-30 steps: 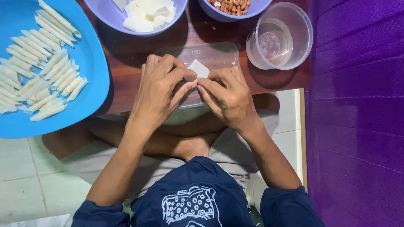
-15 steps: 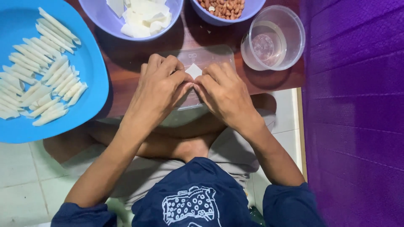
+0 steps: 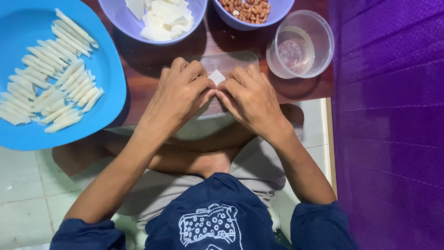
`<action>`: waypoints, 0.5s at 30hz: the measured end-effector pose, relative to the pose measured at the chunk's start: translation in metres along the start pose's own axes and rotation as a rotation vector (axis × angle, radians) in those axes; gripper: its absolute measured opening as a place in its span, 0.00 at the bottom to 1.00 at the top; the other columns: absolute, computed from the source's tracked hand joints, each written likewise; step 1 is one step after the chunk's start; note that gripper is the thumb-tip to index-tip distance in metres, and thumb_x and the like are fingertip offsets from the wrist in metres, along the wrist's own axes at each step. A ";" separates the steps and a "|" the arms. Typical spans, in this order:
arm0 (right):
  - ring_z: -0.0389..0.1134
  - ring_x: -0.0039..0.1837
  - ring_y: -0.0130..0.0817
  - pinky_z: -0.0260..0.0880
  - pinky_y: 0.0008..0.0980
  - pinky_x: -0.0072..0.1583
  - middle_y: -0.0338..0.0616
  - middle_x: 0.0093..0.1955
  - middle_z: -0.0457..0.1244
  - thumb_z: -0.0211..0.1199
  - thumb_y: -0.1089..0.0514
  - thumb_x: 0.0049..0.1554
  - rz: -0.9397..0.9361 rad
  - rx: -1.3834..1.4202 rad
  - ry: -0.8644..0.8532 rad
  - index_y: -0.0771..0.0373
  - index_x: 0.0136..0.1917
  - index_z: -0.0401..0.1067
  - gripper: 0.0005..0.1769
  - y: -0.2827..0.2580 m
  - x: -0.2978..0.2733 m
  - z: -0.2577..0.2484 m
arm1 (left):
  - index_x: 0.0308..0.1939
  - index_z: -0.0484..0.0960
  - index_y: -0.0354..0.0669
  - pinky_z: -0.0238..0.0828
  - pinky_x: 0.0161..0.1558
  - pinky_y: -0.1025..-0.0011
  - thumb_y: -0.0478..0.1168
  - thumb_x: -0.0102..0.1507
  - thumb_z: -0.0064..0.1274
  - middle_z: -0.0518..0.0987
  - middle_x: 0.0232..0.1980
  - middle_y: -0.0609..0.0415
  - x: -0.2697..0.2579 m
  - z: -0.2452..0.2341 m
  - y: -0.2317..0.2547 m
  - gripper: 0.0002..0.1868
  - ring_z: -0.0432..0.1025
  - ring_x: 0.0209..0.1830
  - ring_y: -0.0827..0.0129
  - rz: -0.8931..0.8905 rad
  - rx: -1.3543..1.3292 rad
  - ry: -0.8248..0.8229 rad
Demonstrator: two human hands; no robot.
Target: The person is manually assembling peanut rolls by placing peanuts on a small wrapper and rolling it up.
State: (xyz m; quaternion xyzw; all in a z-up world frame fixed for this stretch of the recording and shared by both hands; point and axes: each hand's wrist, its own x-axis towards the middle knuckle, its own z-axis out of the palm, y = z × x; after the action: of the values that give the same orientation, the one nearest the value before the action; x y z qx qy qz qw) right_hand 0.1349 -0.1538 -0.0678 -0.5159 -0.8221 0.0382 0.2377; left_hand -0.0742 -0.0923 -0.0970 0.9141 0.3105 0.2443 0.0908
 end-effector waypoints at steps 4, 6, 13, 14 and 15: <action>0.62 0.51 0.40 0.62 0.37 0.48 0.39 0.48 0.61 0.61 0.54 0.64 -0.018 -0.093 0.012 0.54 0.49 0.74 0.05 0.000 0.002 0.004 | 0.40 0.80 0.51 0.62 0.42 0.64 0.44 0.64 0.60 0.69 0.45 0.61 0.000 -0.005 0.003 0.05 0.65 0.49 0.62 -0.026 -0.027 -0.007; 0.62 0.50 0.40 0.62 0.37 0.48 0.39 0.47 0.62 0.62 0.54 0.64 -0.013 -0.037 0.037 0.55 0.49 0.76 0.05 0.002 0.001 0.006 | 0.40 0.81 0.51 0.62 0.43 0.65 0.41 0.64 0.60 0.69 0.44 0.61 0.001 -0.009 0.006 0.03 0.66 0.49 0.63 -0.044 -0.059 -0.004; 0.61 0.49 0.40 0.64 0.36 0.48 0.38 0.48 0.60 0.64 0.56 0.63 -0.036 -0.061 0.162 0.53 0.47 0.76 0.01 -0.004 -0.001 0.008 | 0.39 0.82 0.52 0.63 0.41 0.64 0.42 0.63 0.62 0.69 0.43 0.61 0.002 -0.003 0.005 0.04 0.66 0.47 0.63 -0.065 -0.039 0.008; 0.61 0.49 0.40 0.63 0.36 0.47 0.38 0.48 0.60 0.65 0.57 0.63 -0.038 -0.072 0.157 0.53 0.48 0.76 0.01 -0.004 -0.001 0.009 | 0.40 0.82 0.52 0.63 0.41 0.65 0.42 0.63 0.62 0.68 0.43 0.61 0.002 -0.002 0.005 0.05 0.65 0.46 0.63 -0.066 -0.044 0.007; 0.60 0.49 0.40 0.62 0.36 0.47 0.38 0.48 0.61 0.66 0.57 0.62 -0.040 -0.083 0.152 0.53 0.48 0.77 0.01 -0.004 -0.001 0.009 | 0.41 0.81 0.52 0.63 0.42 0.65 0.41 0.64 0.62 0.68 0.43 0.61 0.001 -0.001 0.004 0.05 0.65 0.46 0.63 -0.068 -0.048 0.005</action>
State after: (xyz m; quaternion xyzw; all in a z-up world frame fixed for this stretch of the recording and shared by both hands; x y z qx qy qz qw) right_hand 0.1280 -0.1546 -0.0749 -0.5101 -0.8128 -0.0398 0.2784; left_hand -0.0719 -0.0950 -0.0942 0.8999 0.3359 0.2509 0.1202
